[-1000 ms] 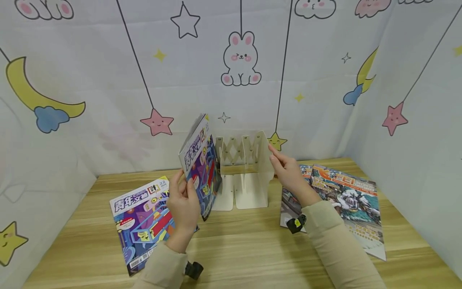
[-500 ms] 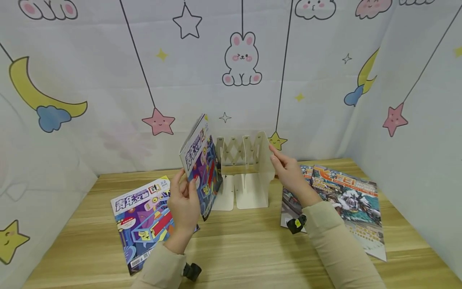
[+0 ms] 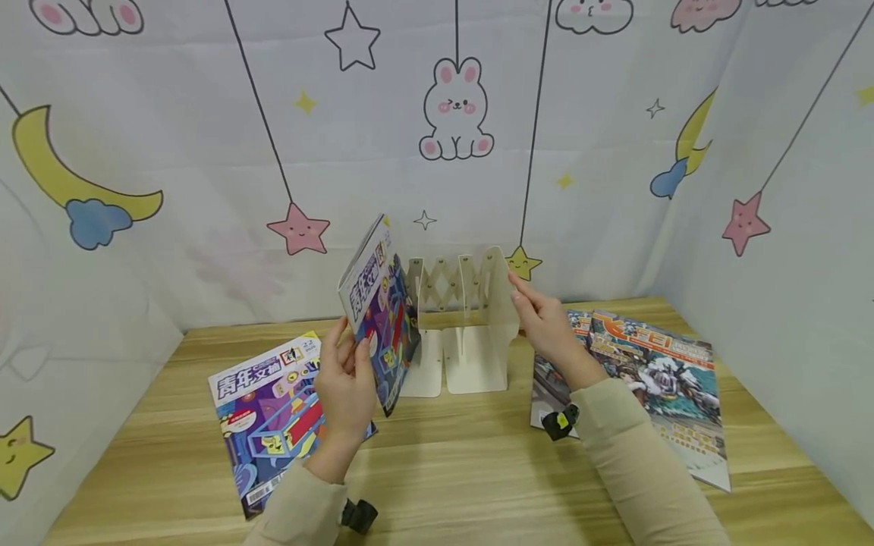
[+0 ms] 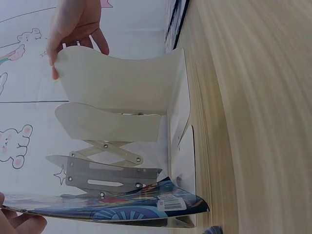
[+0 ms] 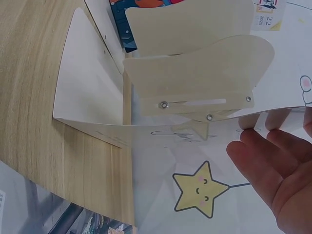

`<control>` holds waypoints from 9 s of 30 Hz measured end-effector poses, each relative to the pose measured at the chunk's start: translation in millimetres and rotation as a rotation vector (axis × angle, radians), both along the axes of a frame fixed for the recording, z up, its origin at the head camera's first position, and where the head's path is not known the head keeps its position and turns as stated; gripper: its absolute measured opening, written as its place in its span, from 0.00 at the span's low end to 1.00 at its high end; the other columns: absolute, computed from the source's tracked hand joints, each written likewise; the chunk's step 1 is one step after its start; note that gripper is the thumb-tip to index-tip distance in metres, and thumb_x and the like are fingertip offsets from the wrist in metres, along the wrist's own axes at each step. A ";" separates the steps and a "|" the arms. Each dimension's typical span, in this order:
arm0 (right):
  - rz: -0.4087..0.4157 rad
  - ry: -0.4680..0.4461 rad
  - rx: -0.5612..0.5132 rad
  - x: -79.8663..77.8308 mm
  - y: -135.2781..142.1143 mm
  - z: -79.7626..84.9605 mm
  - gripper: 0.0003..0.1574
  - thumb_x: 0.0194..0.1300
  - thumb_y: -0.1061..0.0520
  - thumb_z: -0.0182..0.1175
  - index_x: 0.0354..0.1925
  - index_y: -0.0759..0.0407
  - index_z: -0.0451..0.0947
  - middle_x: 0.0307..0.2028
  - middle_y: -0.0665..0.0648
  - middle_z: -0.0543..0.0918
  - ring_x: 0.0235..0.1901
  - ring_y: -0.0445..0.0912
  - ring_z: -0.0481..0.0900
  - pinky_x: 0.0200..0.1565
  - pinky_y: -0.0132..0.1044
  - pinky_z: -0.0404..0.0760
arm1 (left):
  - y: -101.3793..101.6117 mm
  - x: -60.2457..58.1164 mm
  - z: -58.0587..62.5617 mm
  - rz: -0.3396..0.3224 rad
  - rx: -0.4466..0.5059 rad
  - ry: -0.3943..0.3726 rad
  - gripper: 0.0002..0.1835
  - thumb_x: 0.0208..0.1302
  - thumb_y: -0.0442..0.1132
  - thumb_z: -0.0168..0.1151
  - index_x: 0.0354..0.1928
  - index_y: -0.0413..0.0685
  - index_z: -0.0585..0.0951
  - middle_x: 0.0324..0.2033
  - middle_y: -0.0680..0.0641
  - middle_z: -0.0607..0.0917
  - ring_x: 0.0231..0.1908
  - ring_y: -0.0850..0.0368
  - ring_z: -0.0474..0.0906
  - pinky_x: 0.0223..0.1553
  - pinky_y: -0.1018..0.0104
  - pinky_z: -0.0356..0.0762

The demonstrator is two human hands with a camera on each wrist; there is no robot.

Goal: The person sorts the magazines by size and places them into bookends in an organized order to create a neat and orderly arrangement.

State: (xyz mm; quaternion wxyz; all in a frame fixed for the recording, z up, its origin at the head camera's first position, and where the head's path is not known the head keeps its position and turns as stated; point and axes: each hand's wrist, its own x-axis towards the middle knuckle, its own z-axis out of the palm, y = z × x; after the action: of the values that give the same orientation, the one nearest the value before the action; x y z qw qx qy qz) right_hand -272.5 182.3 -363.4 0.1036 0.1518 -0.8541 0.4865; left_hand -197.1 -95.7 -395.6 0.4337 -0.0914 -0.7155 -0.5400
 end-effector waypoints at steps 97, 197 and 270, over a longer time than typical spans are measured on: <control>-0.051 0.051 0.147 4.0 -7.8 11.8 0.28 0.75 0.47 0.36 0.68 0.53 0.60 0.13 0.53 0.67 0.09 0.42 0.53 0.11 0.32 0.57 | -37.9 15.6 6.6 0.083 -0.192 -0.199 0.13 0.61 0.29 0.59 0.47 0.31 0.79 0.39 0.35 0.86 0.35 0.42 0.85 0.34 0.92 0.69; -0.070 0.048 0.154 4.4 -8.2 8.1 0.29 0.75 0.46 0.35 0.69 0.51 0.59 0.11 0.51 0.64 0.08 0.42 0.53 0.11 0.32 0.56 | -114.9 33.3 7.3 0.107 -0.557 -1.006 0.35 0.65 0.48 0.52 0.61 0.22 0.64 0.57 0.23 0.70 0.52 0.30 0.71 0.51 0.38 0.73; -0.065 0.020 0.159 8.7 -9.3 10.7 0.28 0.75 0.48 0.35 0.69 0.53 0.58 0.12 0.52 0.65 0.08 0.43 0.54 0.11 0.32 0.58 | -176.5 32.0 -14.8 0.064 -0.355 -1.191 0.38 0.66 0.51 0.49 0.57 0.14 0.63 0.50 0.18 0.70 0.44 0.33 0.73 0.47 0.44 0.76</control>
State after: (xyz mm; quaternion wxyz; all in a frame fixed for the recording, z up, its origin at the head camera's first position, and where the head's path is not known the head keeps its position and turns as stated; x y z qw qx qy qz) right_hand -263.8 173.0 -352.8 0.1156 0.1369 -0.8934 0.4120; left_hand -165.1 -272.2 -410.4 -0.0459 0.1762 -0.9159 -0.3577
